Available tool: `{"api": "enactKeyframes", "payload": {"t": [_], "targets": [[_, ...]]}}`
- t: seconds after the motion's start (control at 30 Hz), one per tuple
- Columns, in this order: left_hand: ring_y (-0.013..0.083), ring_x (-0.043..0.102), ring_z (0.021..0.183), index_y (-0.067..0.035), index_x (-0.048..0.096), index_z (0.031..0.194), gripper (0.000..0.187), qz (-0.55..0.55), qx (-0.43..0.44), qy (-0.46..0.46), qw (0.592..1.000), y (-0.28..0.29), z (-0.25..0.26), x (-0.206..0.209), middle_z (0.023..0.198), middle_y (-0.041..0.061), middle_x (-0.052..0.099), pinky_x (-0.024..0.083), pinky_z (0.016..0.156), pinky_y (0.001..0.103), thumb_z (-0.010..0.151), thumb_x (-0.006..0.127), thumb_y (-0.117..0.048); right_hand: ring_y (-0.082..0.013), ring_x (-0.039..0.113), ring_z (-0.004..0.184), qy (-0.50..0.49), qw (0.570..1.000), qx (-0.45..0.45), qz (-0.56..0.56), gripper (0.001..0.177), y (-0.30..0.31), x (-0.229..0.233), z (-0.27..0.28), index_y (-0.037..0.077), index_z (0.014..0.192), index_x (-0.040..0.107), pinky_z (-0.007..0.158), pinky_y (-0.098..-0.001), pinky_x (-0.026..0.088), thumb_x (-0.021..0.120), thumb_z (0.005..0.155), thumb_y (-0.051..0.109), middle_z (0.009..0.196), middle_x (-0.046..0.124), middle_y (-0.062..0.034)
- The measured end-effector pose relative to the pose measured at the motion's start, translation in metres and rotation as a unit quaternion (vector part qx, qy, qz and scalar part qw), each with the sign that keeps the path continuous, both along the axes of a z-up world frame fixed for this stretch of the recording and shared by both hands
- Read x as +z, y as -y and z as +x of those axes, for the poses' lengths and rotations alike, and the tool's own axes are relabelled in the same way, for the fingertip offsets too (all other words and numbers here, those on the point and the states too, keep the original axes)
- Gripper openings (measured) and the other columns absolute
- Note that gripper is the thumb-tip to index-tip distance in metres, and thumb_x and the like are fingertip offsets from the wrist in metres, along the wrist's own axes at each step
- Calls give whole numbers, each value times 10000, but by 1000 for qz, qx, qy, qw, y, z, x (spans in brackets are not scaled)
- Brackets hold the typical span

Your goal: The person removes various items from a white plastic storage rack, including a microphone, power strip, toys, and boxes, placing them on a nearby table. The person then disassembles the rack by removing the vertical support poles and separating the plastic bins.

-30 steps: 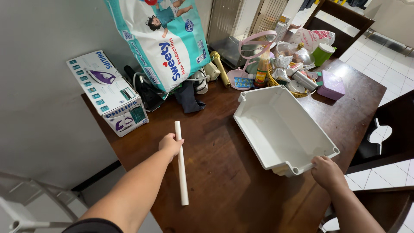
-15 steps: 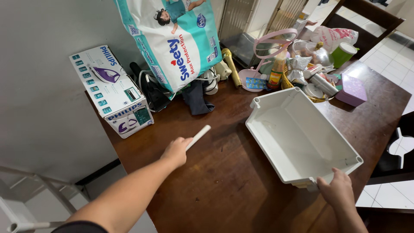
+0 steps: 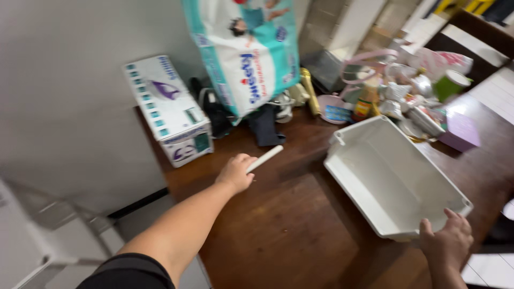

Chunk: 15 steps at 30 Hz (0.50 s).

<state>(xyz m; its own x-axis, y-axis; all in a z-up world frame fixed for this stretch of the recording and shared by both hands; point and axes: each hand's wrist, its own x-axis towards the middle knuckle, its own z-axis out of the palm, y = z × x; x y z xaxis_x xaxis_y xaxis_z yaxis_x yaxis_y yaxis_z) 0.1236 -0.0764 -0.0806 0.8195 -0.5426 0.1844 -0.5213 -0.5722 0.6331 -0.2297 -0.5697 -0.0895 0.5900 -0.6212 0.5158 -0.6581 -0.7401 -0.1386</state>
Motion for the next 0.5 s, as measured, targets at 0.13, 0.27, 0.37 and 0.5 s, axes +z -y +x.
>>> {"api": "enactKeyframes", "payload": {"t": [0.13,0.27,0.37,0.5], "targets": [[310,589,1178,-157,686,1217,403,-82,-23,7,996,-64,-38,14,1306,62,621,488,1015,404,820,753,-177,-407,469,1416,51,994,91,39,521,-67,29,53,7,1343,575,1183,-531,378,692,945,322,1429,539,-254],[289,630,1157,-123,690,1185,310,-146,-22,-26,989,-162,-92,27,1266,74,661,512,985,381,878,695,-170,-326,643,1121,108,961,218,129,396,-174,59,127,37,1289,675,997,-465,506,702,965,262,1241,673,-201],[266,680,1054,-122,709,1153,276,-122,33,-46,991,-244,-135,30,1161,70,702,550,888,359,887,687,-193,-239,715,1008,110,891,363,251,284,-279,72,175,36,1195,697,899,-366,543,699,939,161,1090,743,-132],[234,717,978,-117,728,1104,242,-106,114,-53,986,-345,-169,26,1108,63,737,580,801,343,871,695,-173,-190,754,911,-27,815,483,320,290,-434,92,220,57,1137,725,801,-334,580,711,857,130,980,782,-98]]}}
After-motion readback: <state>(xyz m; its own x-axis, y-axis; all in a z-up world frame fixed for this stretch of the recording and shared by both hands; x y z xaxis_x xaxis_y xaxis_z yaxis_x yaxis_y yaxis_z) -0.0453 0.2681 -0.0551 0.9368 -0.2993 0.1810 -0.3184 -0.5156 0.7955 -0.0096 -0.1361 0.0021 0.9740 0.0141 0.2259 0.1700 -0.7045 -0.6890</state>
